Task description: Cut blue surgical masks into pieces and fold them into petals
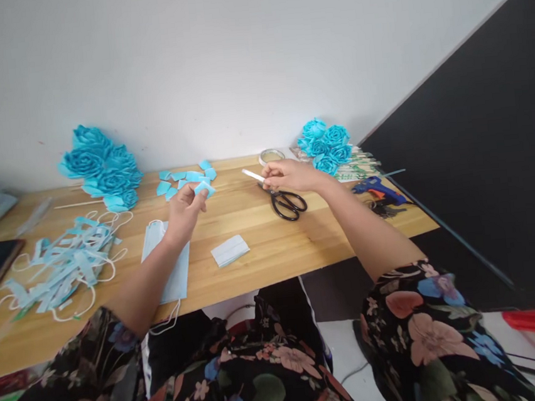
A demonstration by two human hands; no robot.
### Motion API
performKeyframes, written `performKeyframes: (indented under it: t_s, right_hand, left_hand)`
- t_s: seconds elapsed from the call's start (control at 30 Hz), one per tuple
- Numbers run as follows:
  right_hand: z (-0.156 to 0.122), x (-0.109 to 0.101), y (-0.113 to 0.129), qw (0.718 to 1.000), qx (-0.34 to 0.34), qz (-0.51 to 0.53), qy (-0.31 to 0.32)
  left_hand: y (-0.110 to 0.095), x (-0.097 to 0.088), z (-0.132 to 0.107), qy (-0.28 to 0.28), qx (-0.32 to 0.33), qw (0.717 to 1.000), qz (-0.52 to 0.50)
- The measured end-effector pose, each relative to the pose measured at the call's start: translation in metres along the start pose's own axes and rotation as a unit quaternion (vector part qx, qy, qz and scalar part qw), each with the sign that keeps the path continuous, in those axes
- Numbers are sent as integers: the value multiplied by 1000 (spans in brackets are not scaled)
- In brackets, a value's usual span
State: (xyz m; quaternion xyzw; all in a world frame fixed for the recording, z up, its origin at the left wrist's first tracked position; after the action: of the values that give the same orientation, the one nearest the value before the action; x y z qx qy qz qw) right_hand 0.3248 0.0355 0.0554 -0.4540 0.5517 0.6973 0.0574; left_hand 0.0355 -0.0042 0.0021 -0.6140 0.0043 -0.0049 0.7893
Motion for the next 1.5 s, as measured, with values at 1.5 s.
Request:
performKeyframes:
  t_s: [1.5]
  right_hand:
    - [-46, 48, 22, 900, 99, -423, -30]
  left_hand:
    - [11, -6, 6, -23, 37, 999, 28]
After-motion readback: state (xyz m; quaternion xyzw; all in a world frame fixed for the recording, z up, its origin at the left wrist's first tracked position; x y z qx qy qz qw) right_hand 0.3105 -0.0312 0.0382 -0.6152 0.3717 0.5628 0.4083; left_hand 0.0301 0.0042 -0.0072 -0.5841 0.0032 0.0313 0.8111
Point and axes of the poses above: each hand's wrist, its own z-axis towards the middle knuckle, its own x-axis out of the palm, y = z × x, the point moved 1 cm from there along z, towards the middle knuckle, and after that the axes turned 7 degrees about -x, right-handed, at the moved point
